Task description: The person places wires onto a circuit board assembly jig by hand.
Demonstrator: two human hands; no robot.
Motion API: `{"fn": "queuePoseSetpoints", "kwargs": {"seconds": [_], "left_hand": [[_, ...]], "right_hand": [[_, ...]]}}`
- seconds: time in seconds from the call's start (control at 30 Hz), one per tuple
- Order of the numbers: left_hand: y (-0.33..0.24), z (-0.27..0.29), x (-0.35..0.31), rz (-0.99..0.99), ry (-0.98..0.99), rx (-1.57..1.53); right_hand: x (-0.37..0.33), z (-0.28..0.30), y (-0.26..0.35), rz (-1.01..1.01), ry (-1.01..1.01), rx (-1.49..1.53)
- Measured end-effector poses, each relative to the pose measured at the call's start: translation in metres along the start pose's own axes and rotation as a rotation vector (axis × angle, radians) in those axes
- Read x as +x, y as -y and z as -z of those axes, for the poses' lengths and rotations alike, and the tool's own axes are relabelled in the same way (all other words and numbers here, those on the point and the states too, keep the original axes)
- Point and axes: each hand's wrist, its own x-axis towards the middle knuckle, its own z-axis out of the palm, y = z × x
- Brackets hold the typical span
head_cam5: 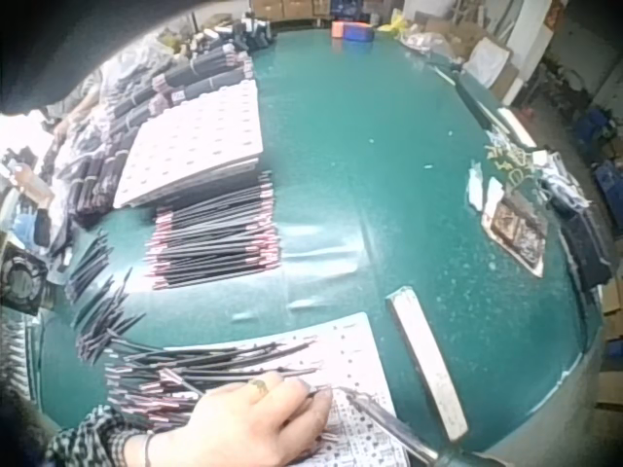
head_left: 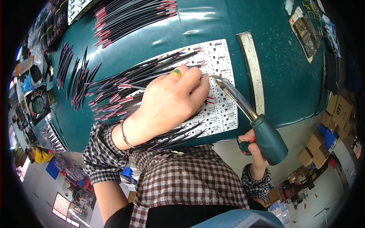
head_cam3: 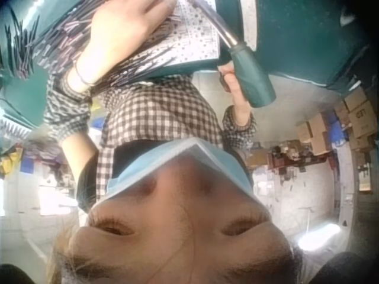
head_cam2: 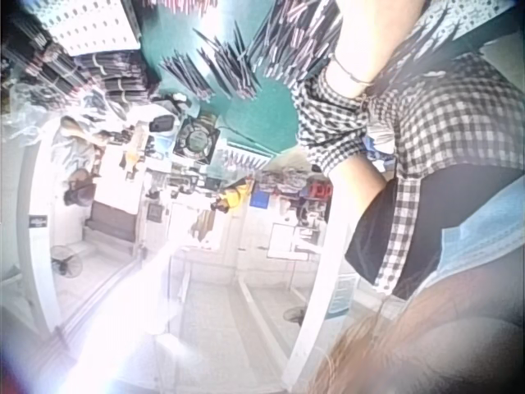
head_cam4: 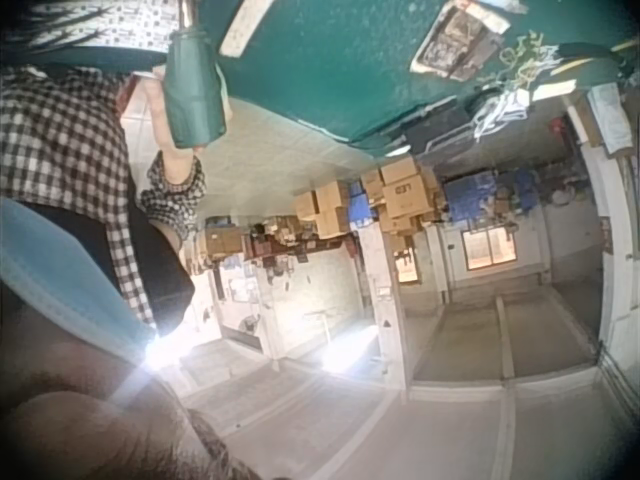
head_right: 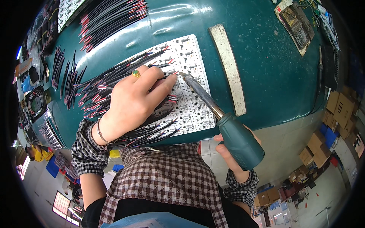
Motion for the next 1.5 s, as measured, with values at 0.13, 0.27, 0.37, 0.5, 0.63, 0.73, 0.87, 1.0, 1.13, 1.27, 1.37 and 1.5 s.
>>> {"fn": "queuePoseSetpoints", "kwargs": {"seconds": [0.13,0.27,0.37,0.5,0.63,0.73,0.87,1.0,1.13,1.27,1.37,1.5], "left_hand": [[0.002,-0.002,0.0,-0.013,-0.041,-0.03],[0.0,0.0,0.0,-0.006,-0.017,0.01],[-0.002,0.0,0.0,-0.007,-0.019,0.044],[-0.003,-0.001,0.001,-0.01,-0.034,0.071],[-0.004,-0.001,0.001,-0.009,-0.027,0.085],[-0.004,-0.002,0.001,-0.005,-0.034,0.068],[-0.004,-0.002,0.0,-0.003,-0.03,0.074],[-0.004,-0.001,0.001,-0.005,-0.036,0.075],[0.0,0.0,-0.001,0.012,-0.02,0.017],[0.023,-0.003,0.001,0.08,0.03,-0.365],[0.028,-0.005,0.002,0.088,0.032,-0.515],[0.015,-0.004,-0.005,-0.019,0.057,-0.276]], "right_hand": [[0.001,0.0,0.001,-0.009,0.005,0.002],[0.0,-0.002,0.0,-0.004,-0.001,-0.009],[-0.001,-0.002,-0.001,-0.011,-0.001,0.007],[-0.003,-0.001,-0.004,-0.006,-0.011,-0.017],[-0.004,0.0,-0.007,0.026,-0.009,-0.094],[-0.004,0.0,-0.005,0.024,-0.001,-0.119],[0.001,0.004,0.001,0.11,0.062,-0.154],[0.002,-0.006,0.012,0.008,-0.006,0.012],[0.002,-0.008,0.011,-0.079,-0.022,0.117],[0.006,-0.02,0.022,-0.038,-0.108,-0.004],[0.006,-0.02,0.022,-0.045,-0.101,0.018],[-0.003,-0.006,0.01,-0.046,-0.061,0.045]]}}
